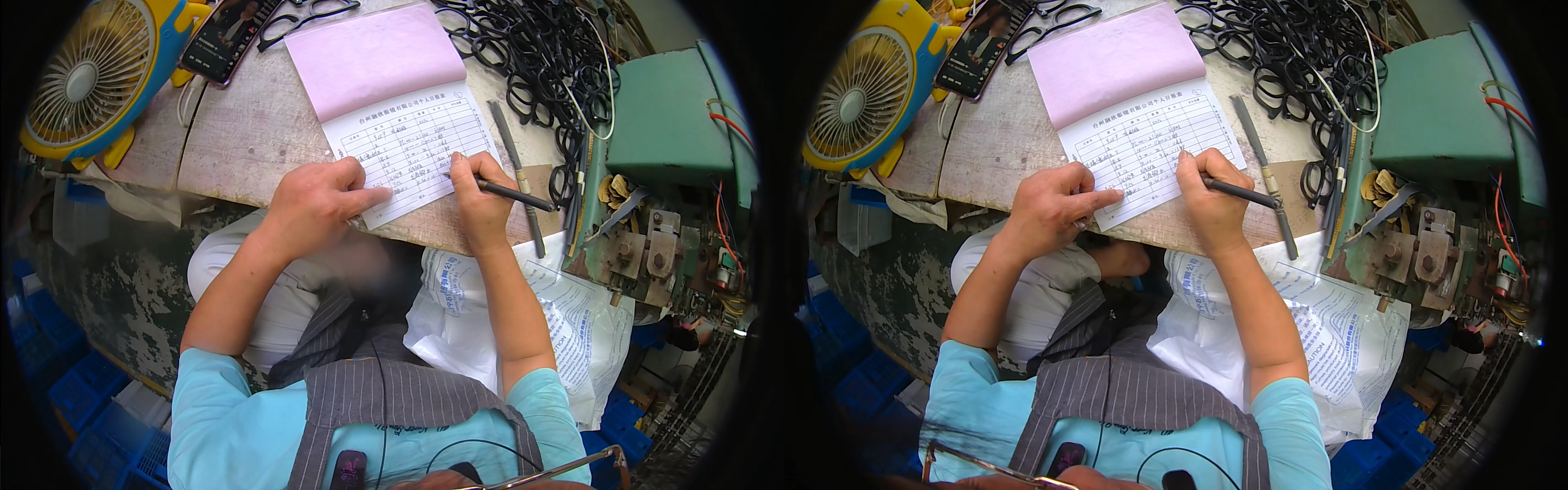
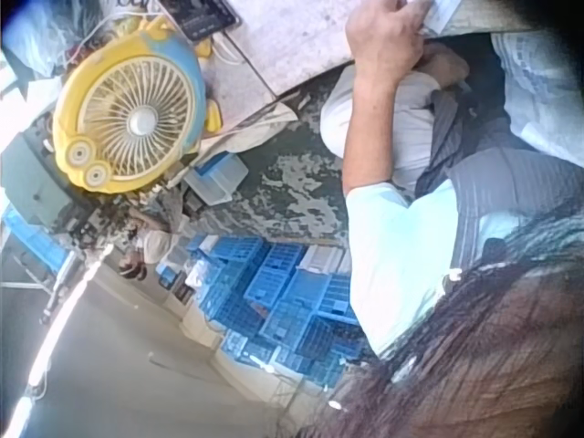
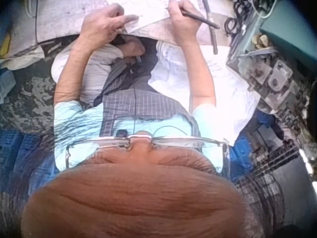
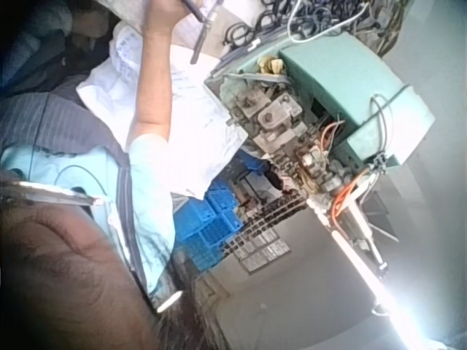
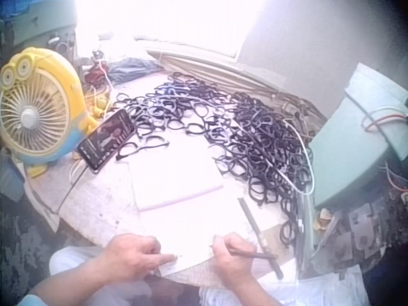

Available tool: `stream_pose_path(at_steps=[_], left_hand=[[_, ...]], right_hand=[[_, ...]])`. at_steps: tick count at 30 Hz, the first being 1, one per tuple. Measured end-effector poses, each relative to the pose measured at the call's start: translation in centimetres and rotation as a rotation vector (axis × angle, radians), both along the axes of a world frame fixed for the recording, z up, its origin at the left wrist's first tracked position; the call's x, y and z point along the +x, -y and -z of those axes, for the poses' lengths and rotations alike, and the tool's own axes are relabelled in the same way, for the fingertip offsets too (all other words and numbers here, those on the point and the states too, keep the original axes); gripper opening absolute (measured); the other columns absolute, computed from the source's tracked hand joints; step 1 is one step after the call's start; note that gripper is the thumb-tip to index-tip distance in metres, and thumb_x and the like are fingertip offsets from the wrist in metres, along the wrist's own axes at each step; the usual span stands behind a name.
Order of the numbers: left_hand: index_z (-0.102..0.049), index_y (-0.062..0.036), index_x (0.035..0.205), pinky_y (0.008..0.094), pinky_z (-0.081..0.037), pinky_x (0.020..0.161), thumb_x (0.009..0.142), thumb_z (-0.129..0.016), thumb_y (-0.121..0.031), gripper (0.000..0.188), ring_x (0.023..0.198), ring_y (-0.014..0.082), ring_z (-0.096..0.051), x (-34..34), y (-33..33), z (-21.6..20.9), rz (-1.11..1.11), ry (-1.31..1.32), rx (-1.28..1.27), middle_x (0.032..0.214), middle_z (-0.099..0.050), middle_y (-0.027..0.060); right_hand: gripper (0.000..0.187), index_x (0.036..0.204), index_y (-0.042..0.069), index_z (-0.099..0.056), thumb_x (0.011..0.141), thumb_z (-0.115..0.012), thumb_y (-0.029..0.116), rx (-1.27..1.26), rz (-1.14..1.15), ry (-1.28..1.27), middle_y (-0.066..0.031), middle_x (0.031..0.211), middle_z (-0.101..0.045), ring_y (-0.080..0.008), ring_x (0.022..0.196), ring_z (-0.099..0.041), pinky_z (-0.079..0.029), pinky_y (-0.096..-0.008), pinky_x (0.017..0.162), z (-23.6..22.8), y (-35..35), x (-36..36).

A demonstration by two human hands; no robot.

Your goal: The person writes on a notepad, then picks up a pair of eyeglasses and uses a metal file to smooth the frame. The person repeats this filing process on several pairs of eyeglasses, placing each finished pair back on the table.

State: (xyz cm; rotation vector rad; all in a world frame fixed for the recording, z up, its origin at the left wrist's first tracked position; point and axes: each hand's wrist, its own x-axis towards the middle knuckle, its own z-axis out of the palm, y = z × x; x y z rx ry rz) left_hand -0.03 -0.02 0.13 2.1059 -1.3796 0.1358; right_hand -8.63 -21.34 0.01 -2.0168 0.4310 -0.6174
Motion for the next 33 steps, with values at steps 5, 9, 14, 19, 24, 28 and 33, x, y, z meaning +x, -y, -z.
stream_pose_path(at_steps=[5, 9, 14, 19, 24, 28, 33], left_hand=[[-0.073, -0.0231, 0.093, 0.0317, -0.047, 0.056, 0.067, -0.066, -0.009, 0.031, 0.065, 0.018, -0.058, -0.01, 0.0, -0.01, -0.003, -0.003, 0.0, 0.075, -0.052, 0.0001], [-0.073, -0.0229, 0.093, 0.0319, -0.047, 0.056, 0.067, -0.066, -0.009, 0.03, 0.065, 0.0182, -0.058, 0.01, 0.03, 0.01, -0.005, -0.001, -0.005, 0.075, -0.052, 0.0001], [-0.073, -0.0229, 0.093, 0.0322, -0.047, 0.056, 0.066, -0.067, -0.009, 0.031, 0.065, 0.0186, -0.058, -0.01, 0.05, 0.08, -0.006, -0.019, -0.008, 0.075, -0.053, 0.0003], [-0.073, -0.0231, 0.093, 0.0323, -0.047, 0.056, 0.065, -0.067, -0.009, 0.032, 0.065, 0.0186, -0.058, 0.01, -0.02, 0.07, 0.0, -0.013, -0.002, 0.076, -0.053, 0.0004], [-0.073, -0.0235, 0.094, 0.0322, -0.047, 0.056, 0.065, -0.067, -0.009, 0.033, 0.066, 0.0185, -0.058, -0.01, -0.01, 0.09, 0.001, -0.012, 0.002, 0.077, -0.052, 0.0003], [-0.073, -0.0235, 0.094, 0.0321, -0.047, 0.056, 0.065, -0.067, -0.009, 0.032, 0.065, 0.0184, -0.058, -0.02, -0.02, 0.14, 0.0, -0.002, 0.0, 0.076, -0.052, 0.0003], [-0.073, -0.0234, 0.094, 0.0321, -0.047, 0.056, 0.066, -0.067, -0.008, 0.032, 0.065, 0.0184, -0.058, -0.02, -0.05, 0.15, 0.0, 0.005, -0.004, 0.076, -0.052, 0.0004]], right_hand=[[0.025, 0.061, 0.003, -0.053, 0.082, -0.067, 0.008, -0.058, -0.035, -0.002, -0.0017, 0.049, -0.048, -0.0079, 0.045, -0.041, -0.035, -0.027, 0.044, -0.04, 0.07, 0.07], [0.025, 0.061, 0.003, -0.053, 0.081, -0.067, 0.008, -0.083, -0.05, -0.011, -0.0021, 0.049, -0.049, -0.0079, 0.044, -0.042, -0.035, -0.0268, 0.045, -0.35, -0.05, 0.12], [0.024, 0.061, 0.003, -0.053, 0.081, -0.066, 0.008, -0.091, -0.064, -0.035, -0.003, 0.05, -0.051, -0.0094, 0.045, -0.043, -0.037, -0.0276, 0.045, -0.67, -0.26, 0.2], [0.025, 0.061, 0.002, -0.052, 0.081, -0.066, 0.007, -0.104, -0.06, -0.056, -0.0041, 0.051, -0.051, -0.0105, 0.045, -0.044, -0.037, -0.0284, 0.046, -0.6, -0.28, 0.19], [0.025, 0.061, 0.003, -0.051, 0.081, -0.066, 0.008, -0.067, -0.034, -0.055, -0.0037, 0.05, -0.049, -0.0095, 0.046, -0.043, -0.036, -0.0283, 0.046, -0.39, -0.19, 0.09], [0.025, 0.061, 0.003, -0.051, 0.082, -0.066, 0.008, -0.031, -0.022, -0.038, -0.0031, 0.05, -0.048, -0.009, 0.045, -0.041, -0.035, -0.0281, 0.045, -0.33, -0.2, 0.16], [0.026, 0.061, 0.003, -0.05, 0.082, -0.065, 0.007, -0.122, -0.038, -0.032, -0.0037, 0.049, -0.047, -0.0111, 0.043, -0.041, -0.035, -0.0289, 0.044, -0.35, -0.28, 0.29]])
